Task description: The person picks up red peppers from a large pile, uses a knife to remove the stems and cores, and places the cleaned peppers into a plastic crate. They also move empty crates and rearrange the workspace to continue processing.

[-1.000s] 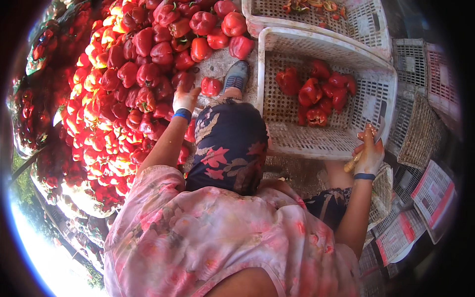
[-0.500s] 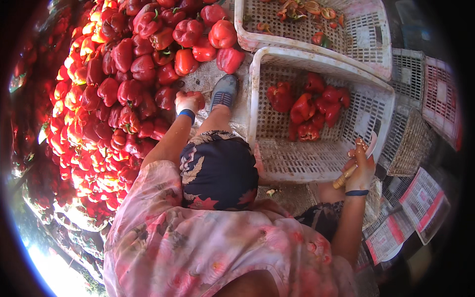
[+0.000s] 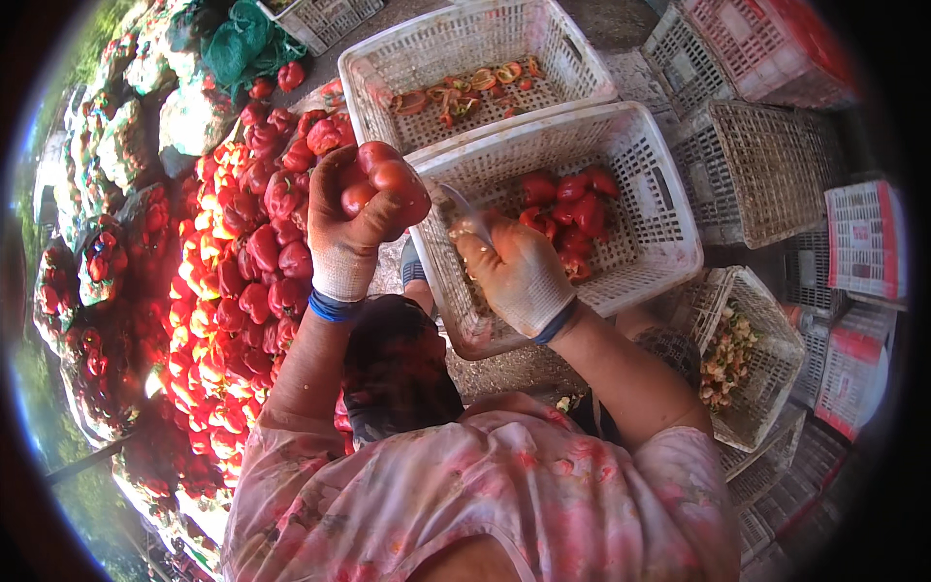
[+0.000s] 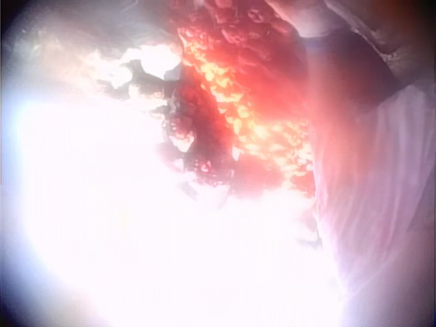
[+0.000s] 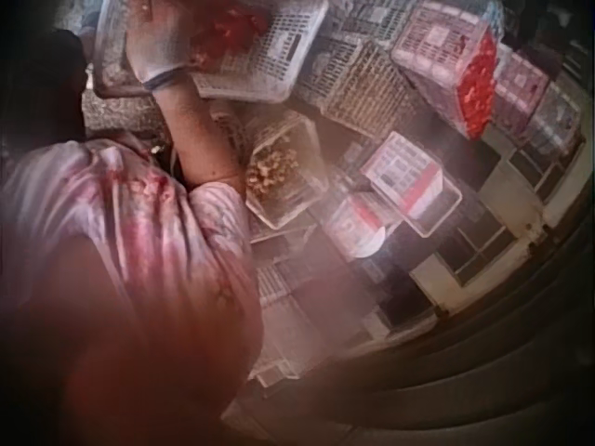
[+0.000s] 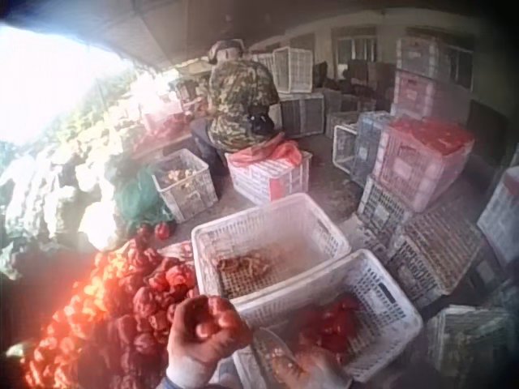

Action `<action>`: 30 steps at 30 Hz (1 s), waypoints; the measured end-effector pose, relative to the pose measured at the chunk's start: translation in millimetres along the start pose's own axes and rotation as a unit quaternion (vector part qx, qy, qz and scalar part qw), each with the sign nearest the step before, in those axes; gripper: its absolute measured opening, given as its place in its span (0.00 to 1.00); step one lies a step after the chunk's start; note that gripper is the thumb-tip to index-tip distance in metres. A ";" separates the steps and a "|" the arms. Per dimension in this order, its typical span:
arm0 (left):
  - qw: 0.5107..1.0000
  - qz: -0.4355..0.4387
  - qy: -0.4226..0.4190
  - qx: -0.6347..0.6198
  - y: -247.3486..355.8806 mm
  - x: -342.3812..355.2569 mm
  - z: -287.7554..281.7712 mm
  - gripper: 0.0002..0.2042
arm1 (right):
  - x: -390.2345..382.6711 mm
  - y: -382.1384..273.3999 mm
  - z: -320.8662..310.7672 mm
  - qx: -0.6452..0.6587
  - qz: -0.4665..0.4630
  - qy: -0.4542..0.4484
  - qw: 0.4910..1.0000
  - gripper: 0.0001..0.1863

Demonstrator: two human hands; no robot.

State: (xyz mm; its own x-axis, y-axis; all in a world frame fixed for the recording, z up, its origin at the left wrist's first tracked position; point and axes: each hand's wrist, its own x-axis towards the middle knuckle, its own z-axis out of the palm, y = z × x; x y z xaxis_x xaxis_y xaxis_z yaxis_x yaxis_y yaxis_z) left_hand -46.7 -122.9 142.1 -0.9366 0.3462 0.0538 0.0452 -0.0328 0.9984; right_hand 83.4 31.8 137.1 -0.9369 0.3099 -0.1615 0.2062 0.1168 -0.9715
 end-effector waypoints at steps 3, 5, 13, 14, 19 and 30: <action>0.998 0.049 -0.035 0.033 18.6 -2.7 48.3 0.35 | -4.4 -7.9 -18.6 -0.056 -0.117 0.051 0.990 0.08; 0.997 0.064 -0.031 0.026 14.7 -3.0 72.6 0.35 | -2.5 -4.4 -33.3 -0.080 -0.133 0.090 0.984 0.08; 0.994 0.083 -0.043 0.048 -24.6 -8.2 120.6 0.35 | -4.6 -2.5 -80.4 -0.220 -0.082 0.072 0.969 0.14; 0.992 0.100 -0.045 0.070 -31.1 -6.5 122.7 0.35 | -2.4 -2.2 -82.4 -0.233 -0.056 0.065 0.969 0.15; 0.941 0.226 -0.057 0.244 -27.2 0.4 130.7 0.34 | 6.1 22.9 -85.1 -0.304 0.021 0.031 0.952 0.18; 0.904 -0.231 -0.134 -0.334 -48.7 31.1 109.3 0.22 | 6.8 48.0 -85.3 -0.294 -0.205 0.090 0.929 0.13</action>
State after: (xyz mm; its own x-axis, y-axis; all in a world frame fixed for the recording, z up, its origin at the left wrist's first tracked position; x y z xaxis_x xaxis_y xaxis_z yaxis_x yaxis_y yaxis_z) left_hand -40.0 -8.1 96.8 -0.6805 0.6793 -0.2747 -0.6325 -0.3554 0.6882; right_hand 111.0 120.1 104.2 -0.9190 0.2734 0.2840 0.0114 0.7385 -0.6742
